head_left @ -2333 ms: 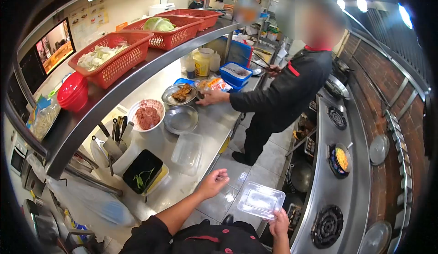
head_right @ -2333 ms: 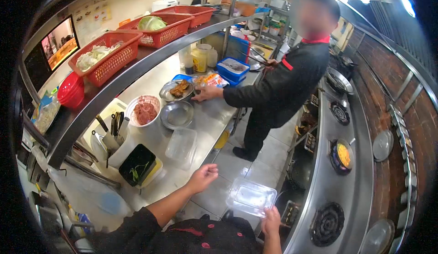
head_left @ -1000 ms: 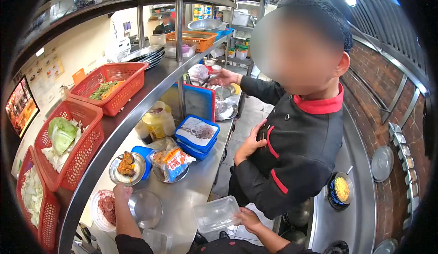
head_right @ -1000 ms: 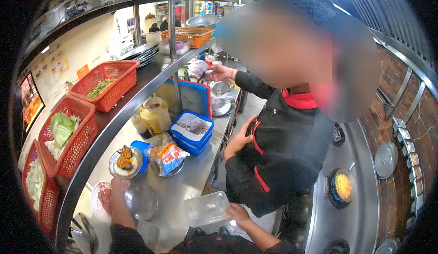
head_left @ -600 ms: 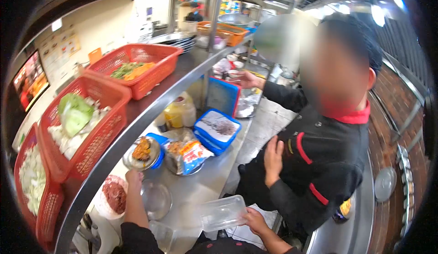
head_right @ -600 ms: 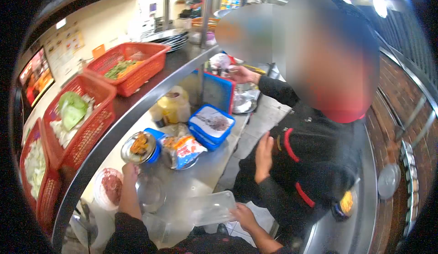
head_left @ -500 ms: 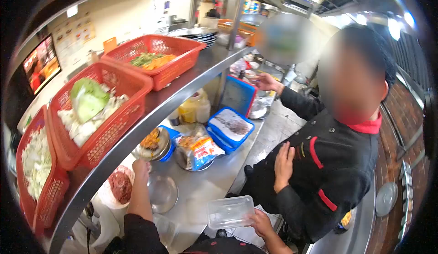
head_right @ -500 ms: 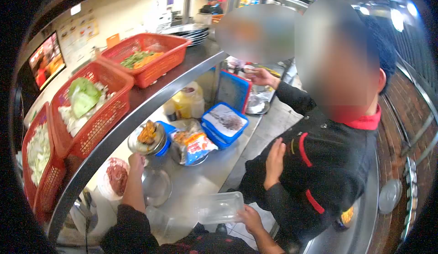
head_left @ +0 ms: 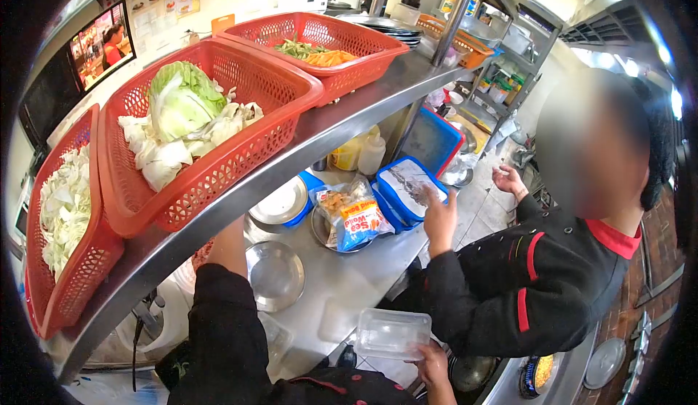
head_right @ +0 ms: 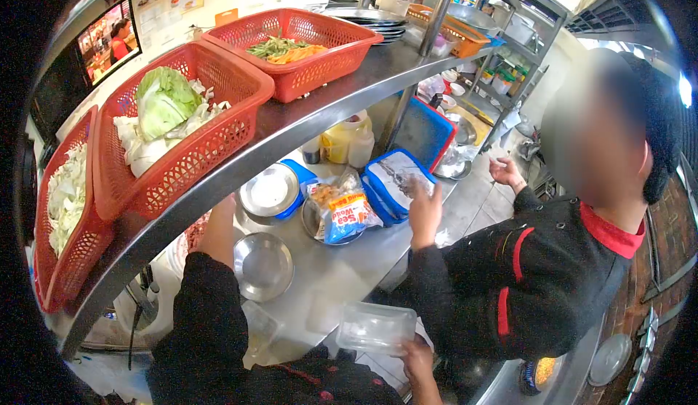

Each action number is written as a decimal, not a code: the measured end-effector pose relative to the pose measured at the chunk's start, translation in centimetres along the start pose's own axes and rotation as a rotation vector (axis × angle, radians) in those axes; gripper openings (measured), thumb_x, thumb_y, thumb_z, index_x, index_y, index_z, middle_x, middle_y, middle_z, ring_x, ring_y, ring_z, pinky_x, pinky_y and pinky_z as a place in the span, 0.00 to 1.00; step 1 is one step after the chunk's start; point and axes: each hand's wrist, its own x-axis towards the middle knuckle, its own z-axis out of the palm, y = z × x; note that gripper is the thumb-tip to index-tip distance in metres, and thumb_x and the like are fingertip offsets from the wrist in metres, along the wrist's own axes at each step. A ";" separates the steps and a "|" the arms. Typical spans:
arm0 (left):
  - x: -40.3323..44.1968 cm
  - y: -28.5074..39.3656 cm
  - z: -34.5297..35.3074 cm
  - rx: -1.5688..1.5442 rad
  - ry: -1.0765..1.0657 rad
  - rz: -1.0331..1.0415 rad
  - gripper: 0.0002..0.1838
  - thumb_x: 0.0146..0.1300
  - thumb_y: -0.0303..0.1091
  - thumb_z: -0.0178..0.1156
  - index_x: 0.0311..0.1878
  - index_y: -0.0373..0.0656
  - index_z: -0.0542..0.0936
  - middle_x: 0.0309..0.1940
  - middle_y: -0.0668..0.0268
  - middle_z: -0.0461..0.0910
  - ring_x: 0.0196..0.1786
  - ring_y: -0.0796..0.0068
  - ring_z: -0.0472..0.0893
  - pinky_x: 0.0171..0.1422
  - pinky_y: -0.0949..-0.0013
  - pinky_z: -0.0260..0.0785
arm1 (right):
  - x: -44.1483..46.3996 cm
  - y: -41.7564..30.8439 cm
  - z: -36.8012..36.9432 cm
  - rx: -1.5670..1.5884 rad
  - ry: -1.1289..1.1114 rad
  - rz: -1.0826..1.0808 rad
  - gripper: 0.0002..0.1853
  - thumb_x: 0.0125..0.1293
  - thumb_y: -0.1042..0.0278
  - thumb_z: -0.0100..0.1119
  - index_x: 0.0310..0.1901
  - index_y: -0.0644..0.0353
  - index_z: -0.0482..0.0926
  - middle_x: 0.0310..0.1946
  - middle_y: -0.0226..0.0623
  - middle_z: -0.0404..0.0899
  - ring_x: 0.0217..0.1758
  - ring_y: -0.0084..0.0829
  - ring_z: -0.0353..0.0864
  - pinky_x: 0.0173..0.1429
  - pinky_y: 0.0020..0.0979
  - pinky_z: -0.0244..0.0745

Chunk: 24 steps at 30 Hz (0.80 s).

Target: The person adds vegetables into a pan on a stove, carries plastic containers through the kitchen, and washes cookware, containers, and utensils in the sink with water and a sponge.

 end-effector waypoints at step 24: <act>-1.0 -3.9 -2.4 1.978 -0.594 0.526 0.11 0.55 0.34 0.57 0.23 0.36 0.78 0.19 0.60 0.77 0.18 0.70 0.76 0.18 0.70 0.66 | 3.1 -0.1 1.2 -0.021 -0.135 0.024 0.18 0.60 0.68 0.49 0.51 0.66 0.71 0.41 0.42 0.77 0.42 0.38 0.78 0.41 0.43 0.77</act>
